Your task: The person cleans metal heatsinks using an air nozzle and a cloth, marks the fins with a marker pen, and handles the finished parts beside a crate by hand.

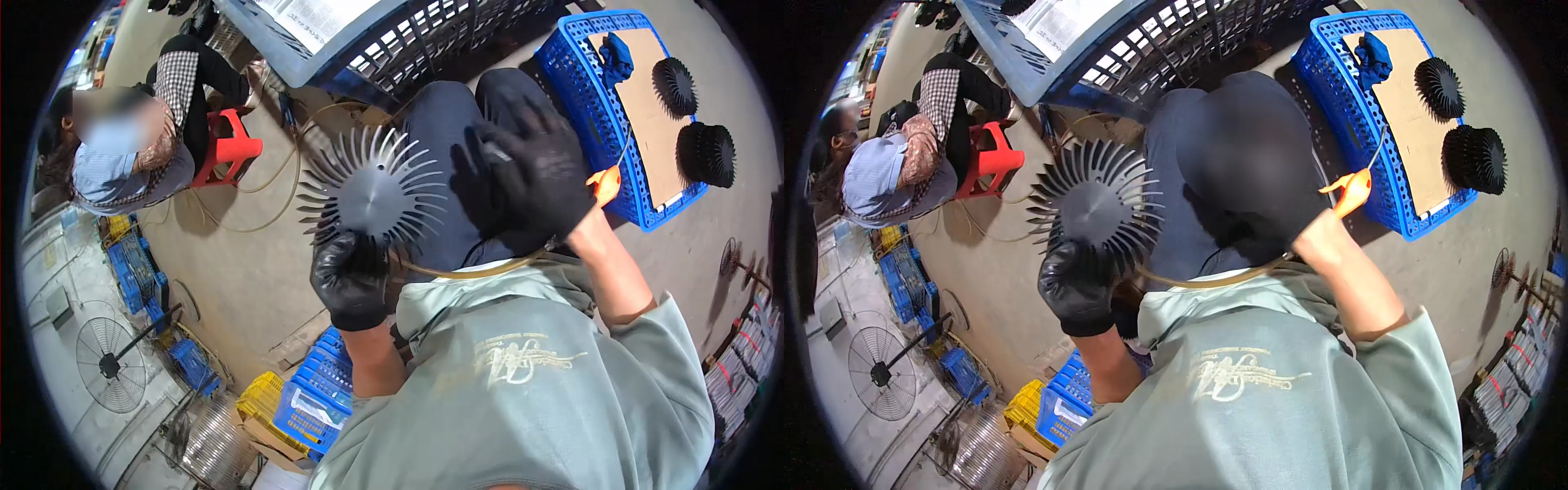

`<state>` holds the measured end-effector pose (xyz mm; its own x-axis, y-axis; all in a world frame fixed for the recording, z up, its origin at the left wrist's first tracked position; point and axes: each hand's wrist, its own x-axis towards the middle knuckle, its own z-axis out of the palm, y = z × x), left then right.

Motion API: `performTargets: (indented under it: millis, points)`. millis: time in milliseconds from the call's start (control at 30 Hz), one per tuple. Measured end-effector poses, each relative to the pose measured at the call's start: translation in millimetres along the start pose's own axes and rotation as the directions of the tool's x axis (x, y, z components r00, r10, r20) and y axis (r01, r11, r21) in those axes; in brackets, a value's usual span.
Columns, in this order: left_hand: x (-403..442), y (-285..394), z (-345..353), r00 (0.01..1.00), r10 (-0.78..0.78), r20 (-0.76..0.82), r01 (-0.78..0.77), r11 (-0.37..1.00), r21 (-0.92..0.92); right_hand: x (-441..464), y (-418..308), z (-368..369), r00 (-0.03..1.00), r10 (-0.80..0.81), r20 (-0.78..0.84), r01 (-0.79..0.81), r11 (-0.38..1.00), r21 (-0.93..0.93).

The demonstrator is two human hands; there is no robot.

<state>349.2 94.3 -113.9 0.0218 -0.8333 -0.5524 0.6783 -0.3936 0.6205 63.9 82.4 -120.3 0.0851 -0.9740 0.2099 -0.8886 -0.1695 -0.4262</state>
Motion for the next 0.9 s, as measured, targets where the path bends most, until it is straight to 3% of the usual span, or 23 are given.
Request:
performTargets:
  millis: [67,167,200,300,400,500,567,633,667,700,733,800,833,900]
  points:
    - [1.6,2.8,-9.1,0.999,-0.037,-0.011,0.036,0.996,-0.081,0.2,13.1,-5.4,0.997,-0.024,-0.077,0.033,0.993,0.11]
    - [3.1,9.7,1.9,0.995,-0.042,-0.087,0.035,0.996,-0.083,-3.0,8.4,-16.1,0.989,0.098,-0.11,-0.05,0.926,0.374]
    - [0.0,9.5,10.8,0.996,-0.031,-0.087,0.024,0.996,-0.084,-7.0,11.0,-14.0,0.985,0.124,-0.116,-0.079,0.938,0.337]
    - [-2.3,6.1,12.9,0.999,0.005,-0.039,-0.009,0.995,-0.104,-18.6,14.3,-16.7,0.963,0.265,-0.048,-0.203,0.83,0.52]
    - [1.0,-2.2,-6.0,0.995,0.013,0.097,0.007,0.978,-0.206,-20.2,8.9,-25.8,0.84,0.386,0.381,-0.527,0.413,0.743]
    - [3.0,-2.3,5.2,0.977,-0.02,0.214,0.07,0.971,-0.231,-11.6,1.2,-15.4,0.899,0.144,0.414,-0.434,0.411,0.802]
    - [0.4,-7.9,15.4,0.975,-0.017,0.221,0.061,0.979,-0.193,-12.2,-3.6,1.4,0.878,0.074,0.472,-0.477,0.078,0.875]
    - [-3.5,-12.4,21.8,0.984,-0.034,0.175,0.06,0.987,-0.149,-5.8,-16.5,7.6,0.807,0.077,0.586,-0.562,-0.204,0.801]
    - [-7.8,-12.2,29.1,0.997,-0.049,0.066,0.056,0.992,-0.113,-10.6,-5.4,25.7,0.949,-0.014,0.313,-0.307,0.167,0.937]
    - [-3.7,-13.7,17.3,0.977,-0.049,0.209,0.074,0.99,-0.116,-15.3,5.8,43.7,0.994,-0.105,0.009,0.042,0.477,0.878]
    - [-1.0,-12.3,14.1,0.936,-0.048,0.348,0.093,0.989,-0.115,-4.0,0.0,30.7,0.966,-0.21,-0.148,0.247,0.604,0.758]
    - [-4.8,-13.7,16.1,0.971,-0.05,0.235,0.07,0.995,-0.078,3.5,-5.3,28.2,0.929,-0.275,-0.249,0.37,0.619,0.693]
    - [-2.9,-15.0,13.1,0.96,-0.028,0.277,0.045,0.997,-0.057,7.2,-8.0,27.0,0.904,-0.306,-0.299,0.427,0.624,0.654]
    - [1.1,-17.5,7.0,0.933,0.017,0.359,-0.01,1.0,-0.022,6.2,-8.6,22.8,0.931,-0.267,-0.25,0.364,0.622,0.693]
